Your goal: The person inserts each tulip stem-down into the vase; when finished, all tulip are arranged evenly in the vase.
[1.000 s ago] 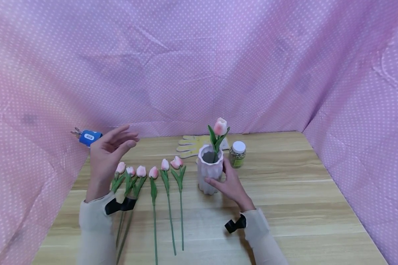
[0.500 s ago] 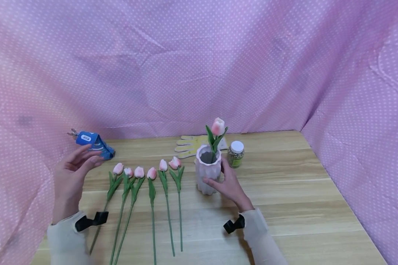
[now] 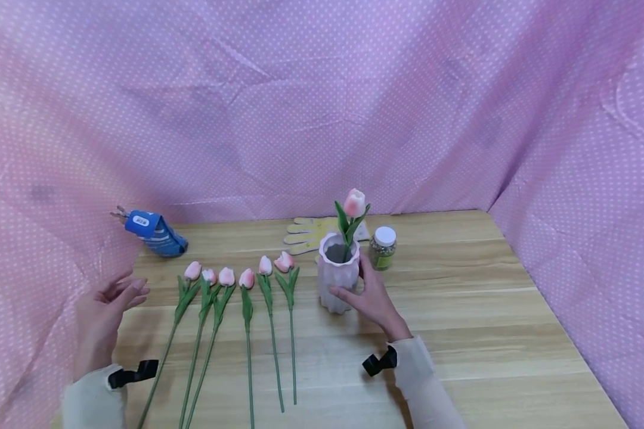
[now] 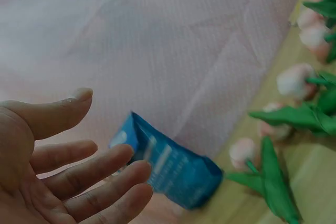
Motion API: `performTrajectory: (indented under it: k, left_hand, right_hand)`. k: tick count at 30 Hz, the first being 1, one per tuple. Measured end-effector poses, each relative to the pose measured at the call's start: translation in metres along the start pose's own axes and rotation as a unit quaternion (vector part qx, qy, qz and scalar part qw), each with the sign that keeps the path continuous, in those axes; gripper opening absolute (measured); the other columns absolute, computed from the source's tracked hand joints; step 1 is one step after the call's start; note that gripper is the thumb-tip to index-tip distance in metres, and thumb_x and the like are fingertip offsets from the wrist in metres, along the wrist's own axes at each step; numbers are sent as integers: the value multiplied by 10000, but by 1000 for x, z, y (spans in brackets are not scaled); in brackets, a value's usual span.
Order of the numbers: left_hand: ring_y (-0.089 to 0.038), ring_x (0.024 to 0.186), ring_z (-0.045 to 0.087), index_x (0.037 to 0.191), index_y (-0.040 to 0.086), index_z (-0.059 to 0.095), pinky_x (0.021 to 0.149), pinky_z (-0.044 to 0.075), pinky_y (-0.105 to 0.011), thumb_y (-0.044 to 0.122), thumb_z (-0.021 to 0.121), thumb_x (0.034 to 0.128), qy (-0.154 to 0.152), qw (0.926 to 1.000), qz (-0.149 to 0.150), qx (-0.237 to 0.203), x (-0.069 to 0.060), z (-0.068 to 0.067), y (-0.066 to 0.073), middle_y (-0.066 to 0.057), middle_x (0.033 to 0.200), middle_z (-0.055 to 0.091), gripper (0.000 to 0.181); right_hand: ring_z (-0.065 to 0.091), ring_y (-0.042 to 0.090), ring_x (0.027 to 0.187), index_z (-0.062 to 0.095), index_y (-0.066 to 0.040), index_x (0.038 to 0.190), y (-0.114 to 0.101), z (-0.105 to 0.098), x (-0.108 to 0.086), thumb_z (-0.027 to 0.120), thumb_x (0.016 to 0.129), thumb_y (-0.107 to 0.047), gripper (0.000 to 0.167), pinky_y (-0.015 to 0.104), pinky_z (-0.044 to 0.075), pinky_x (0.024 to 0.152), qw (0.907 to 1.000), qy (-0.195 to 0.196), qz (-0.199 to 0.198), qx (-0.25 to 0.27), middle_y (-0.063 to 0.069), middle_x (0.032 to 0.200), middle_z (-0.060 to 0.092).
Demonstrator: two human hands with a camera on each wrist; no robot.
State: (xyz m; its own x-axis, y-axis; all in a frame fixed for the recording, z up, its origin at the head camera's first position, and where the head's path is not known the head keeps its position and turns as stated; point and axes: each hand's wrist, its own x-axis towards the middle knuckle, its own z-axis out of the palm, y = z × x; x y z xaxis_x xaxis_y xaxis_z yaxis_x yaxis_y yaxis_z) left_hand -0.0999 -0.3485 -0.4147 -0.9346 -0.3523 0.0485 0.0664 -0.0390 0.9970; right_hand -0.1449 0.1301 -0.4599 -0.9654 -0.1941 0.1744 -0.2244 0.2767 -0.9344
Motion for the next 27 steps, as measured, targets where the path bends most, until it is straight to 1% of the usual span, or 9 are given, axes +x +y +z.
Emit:
performTrajectory:
  k: [6,10,13,15,17,19,21,24,27]
  left_hand:
    - [8,714,719,1101,288,623,632,603,-157,111,707,931,-174,9959,-567,683,-3,-10,-28,192,826,737,260]
    - [41,716,705,1083,320,580,647,607,-162,188,711,938,-290,9860,-869,1389,-4,-13,-42,247,801,699,236]
    - [51,709,697,1162,229,572,642,611,-169,217,707,943,-331,9768,-1067,1830,-5,-14,-48,270,778,675,258]
    - [58,712,689,1288,98,546,647,611,-170,237,692,954,-403,9692,-1176,2126,-6,-14,-51,296,770,654,391]
    - [61,717,681,1386,-41,468,656,611,-173,266,674,967,-481,9595,-1269,2469,-7,-15,-53,315,763,628,559]
    - [69,722,665,1436,-101,404,667,607,-170,320,663,971,-550,9457,-1360,2901,-8,-15,-55,313,771,616,678]
    - [71,726,652,1442,-102,407,672,604,-173,353,656,972,-599,9322,-1450,3261,-8,-14,-56,228,821,670,700]
    - [80,720,626,1424,-92,447,667,601,-179,366,662,965,-633,9157,-1512,3669,-9,-12,-58,-59,981,752,683]
    - [90,719,603,1402,-101,470,657,596,-182,358,661,964,-741,9054,-1405,3938,-10,-9,-60,-272,1186,682,662]
  right_hand:
    - [461,311,1420,293,-225,1547,-1,0,0,835,822,-274,906,567,410,1166,10000,-22,-52,1,69,1535,464]
    - [450,317,1429,290,-226,1550,-1,0,-1,831,828,-269,904,580,394,1174,10000,-28,-93,-7,72,1544,454]
    - [455,322,1424,292,-217,1551,-1,0,0,827,832,-263,897,581,397,1171,9999,-33,-129,-11,80,1542,458]
    - [459,321,1421,293,-211,1549,-1,-1,0,826,833,-260,894,576,402,1170,9999,-38,-125,-12,82,1539,461]
    - [463,316,1418,292,-212,1550,-1,-1,0,827,832,-263,897,568,408,1168,9999,-41,-101,-5,79,1537,463]
    - [459,310,1421,286,-218,1553,-2,-1,0,829,830,-269,906,562,407,1171,10000,-47,-48,-3,72,1542,458]
    - [454,309,1426,282,-223,1555,-3,-1,-1,830,829,-276,911,560,404,1174,10000,-53,-1,-3,69,1546,453]
    - [440,315,1437,277,-226,1558,-3,-1,-1,830,829,-282,917,568,390,1182,10000,-61,45,-3,70,1557,439]
    - [427,319,1449,276,-228,1558,-3,-1,-1,829,829,-287,917,575,378,1189,10000,-59,60,-19,72,1566,427]
